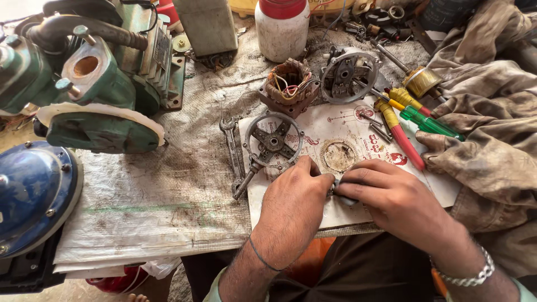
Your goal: The person sits at a cluttered workbench and rubs a small metal bracket against a gray abrasive block, repeatedly sanding and smoothing the part's edges by hand. They reposition and flip the bracket several times to work different sides, then wipe the part with a cloth near the end.
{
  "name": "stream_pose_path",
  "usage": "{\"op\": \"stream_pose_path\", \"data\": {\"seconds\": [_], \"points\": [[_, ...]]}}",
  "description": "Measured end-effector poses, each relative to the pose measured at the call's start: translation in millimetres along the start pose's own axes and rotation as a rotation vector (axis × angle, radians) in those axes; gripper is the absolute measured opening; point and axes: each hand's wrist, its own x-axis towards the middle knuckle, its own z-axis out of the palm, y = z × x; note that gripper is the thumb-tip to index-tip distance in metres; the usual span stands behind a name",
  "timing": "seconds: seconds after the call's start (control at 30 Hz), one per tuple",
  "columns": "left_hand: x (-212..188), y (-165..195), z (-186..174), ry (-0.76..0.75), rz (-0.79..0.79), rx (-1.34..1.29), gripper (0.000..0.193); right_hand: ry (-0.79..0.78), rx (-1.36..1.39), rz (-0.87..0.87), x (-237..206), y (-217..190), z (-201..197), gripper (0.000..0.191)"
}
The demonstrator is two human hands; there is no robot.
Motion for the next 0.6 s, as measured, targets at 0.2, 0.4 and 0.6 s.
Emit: {"op": "stream_pose_path", "data": {"seconds": [0.2, 0.4, 0.6], "points": [[0.9, -0.2, -0.2, -0.026, -0.021, 0.0, 0.019, -0.004, 0.01, 0.006, 1.5, -0.4, 0.7, 0.041], [1.6, -1.0, 0.8, -0.003, -0.006, -0.003, 0.017, 0.022, -0.015, -0.011, -0.2, -0.4, 2.9, 0.04], [-0.6, -1.2, 0.9, 0.019, -0.003, -0.045, 0.022, 0.016, -0.045, -0.009, -1.0, -0.5, 3.2, 0.04]]}}
